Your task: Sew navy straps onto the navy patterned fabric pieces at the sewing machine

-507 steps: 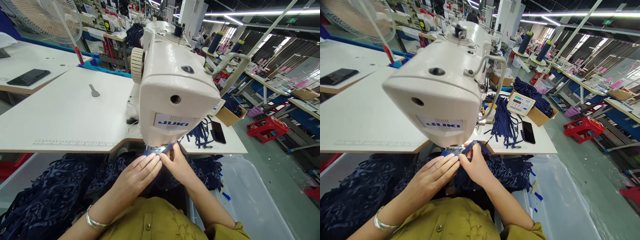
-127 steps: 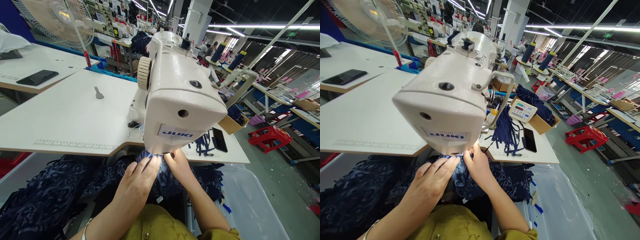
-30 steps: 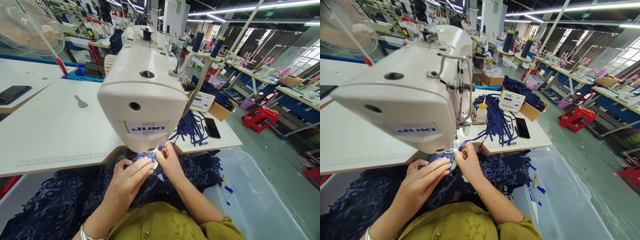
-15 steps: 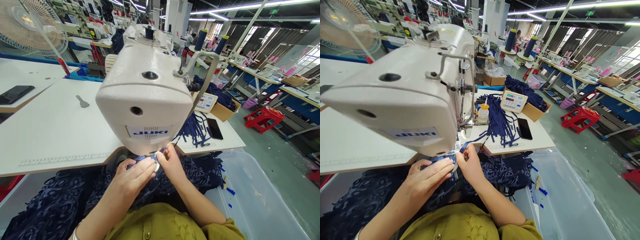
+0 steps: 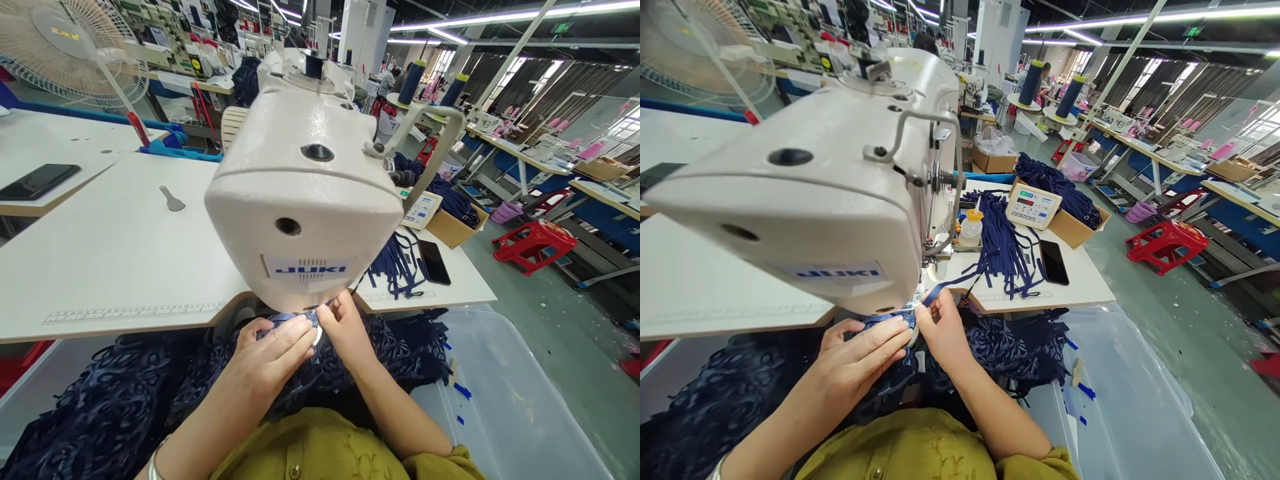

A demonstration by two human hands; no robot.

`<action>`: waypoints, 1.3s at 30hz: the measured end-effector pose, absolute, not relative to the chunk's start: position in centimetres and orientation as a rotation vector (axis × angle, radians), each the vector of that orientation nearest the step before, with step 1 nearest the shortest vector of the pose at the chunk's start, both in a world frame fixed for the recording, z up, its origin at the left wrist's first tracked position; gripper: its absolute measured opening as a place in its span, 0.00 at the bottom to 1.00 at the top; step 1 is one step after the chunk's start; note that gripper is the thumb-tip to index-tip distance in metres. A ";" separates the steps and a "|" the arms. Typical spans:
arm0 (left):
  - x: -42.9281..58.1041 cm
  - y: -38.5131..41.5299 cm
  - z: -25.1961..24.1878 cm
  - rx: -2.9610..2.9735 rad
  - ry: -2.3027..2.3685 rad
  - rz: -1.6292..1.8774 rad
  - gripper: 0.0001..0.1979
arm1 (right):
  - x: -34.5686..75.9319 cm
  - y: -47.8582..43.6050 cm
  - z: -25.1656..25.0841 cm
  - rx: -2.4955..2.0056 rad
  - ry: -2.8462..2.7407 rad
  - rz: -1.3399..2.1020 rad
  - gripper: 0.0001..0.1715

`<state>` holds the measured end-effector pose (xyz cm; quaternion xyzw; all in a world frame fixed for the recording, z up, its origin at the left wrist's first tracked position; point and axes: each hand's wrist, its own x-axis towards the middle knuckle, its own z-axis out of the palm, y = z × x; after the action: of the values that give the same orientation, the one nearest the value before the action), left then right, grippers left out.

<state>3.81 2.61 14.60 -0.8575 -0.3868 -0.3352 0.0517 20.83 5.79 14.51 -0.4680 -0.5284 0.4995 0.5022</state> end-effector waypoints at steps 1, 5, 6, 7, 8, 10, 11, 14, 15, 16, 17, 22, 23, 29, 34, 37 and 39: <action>3.8 2.6 14.9 -2.606 -1.157 -1.013 0.16 | 20.9 5.8 14.5 -1.129 -1.276 1.211 0.04; 4.2 2.6 16.4 -2.583 -1.093 -1.027 0.12 | 21.1 6.0 14.9 -1.132 -1.294 1.234 0.05; 4.4 2.5 16.6 -2.575 -1.098 -1.044 0.11 | 21.1 6.0 15.0 -1.136 -1.303 1.235 0.05; 4.5 2.4 16.8 -2.564 -1.112 -1.063 0.11 | 21.2 6.0 15.1 -1.142 -1.316 1.232 0.05; 4.6 2.3 17.0 -2.550 -1.128 -1.085 0.11 | 21.3 6.0 15.1 -1.151 -1.333 1.223 0.05; 4.8 2.2 17.1 -2.533 -1.157 -1.104 0.11 | 21.5 6.0 15.2 -1.172 -1.376 1.198 0.04; 4.8 2.1 17.2 -2.532 -1.165 -1.097 0.11 | 21.6 6.0 15.3 -1.180 -1.399 1.190 0.04; 4.9 2.0 17.3 -2.540 -1.178 -1.064 0.11 | 22.0 6.6 15.4 -1.188 -1.449 1.176 0.06; 4.9 1.9 17.4 -2.540 -1.193 -1.052 0.11 | 22.1 6.9 15.6 -1.191 -1.463 1.158 0.07; 5.1 1.9 17.4 -2.533 -1.210 -1.043 0.11 | 22.2 7.3 15.8 -1.195 -1.479 1.130 0.06; 5.2 1.8 17.5 -2.520 -1.232 -1.037 0.11 | 22.2 7.7 16.0 -1.197 -1.499 1.095 0.06; 6.1 1.3 17.6 -2.418 -1.300 -0.992 0.11 | 21.8 9.8 16.9 -1.165 -1.623 1.012 0.03; 6.2 1.2 17.6 -2.402 -1.310 -0.974 0.11 | 21.8 10.1 16.8 -1.163 -1.636 1.012 0.04; 6.5 1.2 17.8 -2.363 -1.343 -0.870 0.11 | 21.5 10.8 15.8 -1.223 -1.686 0.973 0.05; 6.7 1.2 17.5 -2.347 -1.350 -0.886 0.11 | 21.1 10.8 16.0 -1.224 -1.699 0.937 0.05; 6.8 1.3 17.4 -2.331 -1.350 -0.877 0.11 | 20.9 10.8 16.2 -1.217 -1.700 0.909 0.05; 6.9 1.3 17.5 -2.320 -1.347 -0.874 0.11 | 20.9 10.9 16.2 -1.225 -1.712 0.896 0.04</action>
<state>6.90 1.33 17.51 -0.8119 -0.4712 -0.3057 0.1595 20.86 10.89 16.24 -0.4875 -0.6811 0.3565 0.4140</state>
